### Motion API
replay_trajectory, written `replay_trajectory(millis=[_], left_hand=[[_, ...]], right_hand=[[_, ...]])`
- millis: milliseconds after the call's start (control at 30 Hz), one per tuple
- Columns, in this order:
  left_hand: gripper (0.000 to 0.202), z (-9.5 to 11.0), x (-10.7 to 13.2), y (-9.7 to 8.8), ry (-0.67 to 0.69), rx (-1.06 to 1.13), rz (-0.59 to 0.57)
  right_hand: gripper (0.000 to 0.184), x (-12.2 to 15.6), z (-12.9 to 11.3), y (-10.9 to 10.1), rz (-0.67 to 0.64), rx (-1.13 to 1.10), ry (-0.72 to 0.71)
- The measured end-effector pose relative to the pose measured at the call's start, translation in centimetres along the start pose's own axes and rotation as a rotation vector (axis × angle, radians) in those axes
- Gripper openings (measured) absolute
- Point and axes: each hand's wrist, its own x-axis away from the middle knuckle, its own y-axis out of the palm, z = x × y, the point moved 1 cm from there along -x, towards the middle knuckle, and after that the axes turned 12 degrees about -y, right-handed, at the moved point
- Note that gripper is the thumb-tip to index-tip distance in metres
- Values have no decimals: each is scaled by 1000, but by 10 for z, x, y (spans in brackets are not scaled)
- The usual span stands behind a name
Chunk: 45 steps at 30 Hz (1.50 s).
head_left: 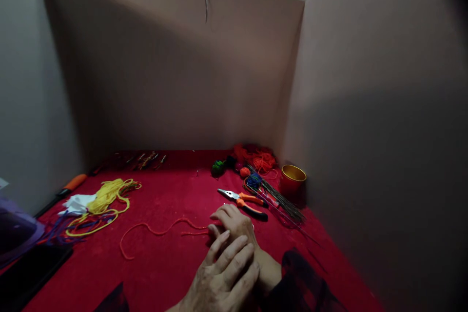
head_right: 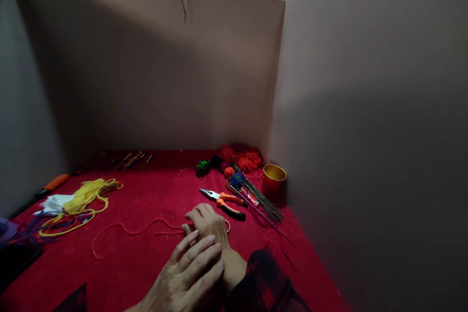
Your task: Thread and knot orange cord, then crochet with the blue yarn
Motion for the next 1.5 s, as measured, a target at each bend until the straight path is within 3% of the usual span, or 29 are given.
replay_trajectory(millis=[200,467,733,967,1233,1500], left_hand=[[23,1,-1,-6,-30,105,-23],[26,4,-2,-2,-143,229,50],[22,3,-1,-1,-148,307,72],[21,1,-1,3,-112,330,57],[24,0,-4,2,-111,325,97],[24,-6,1,5,-141,321,56]], right_hand=[[5,0,7,9,-144,90,-17],[11,0,7,13,-97,80,-34],[18,-1,9,12,-16,91,-89],[15,-2,12,16,-37,193,-81],[13,-3,9,14,-39,164,-83],[10,-4,14,17,-49,176,-109]])
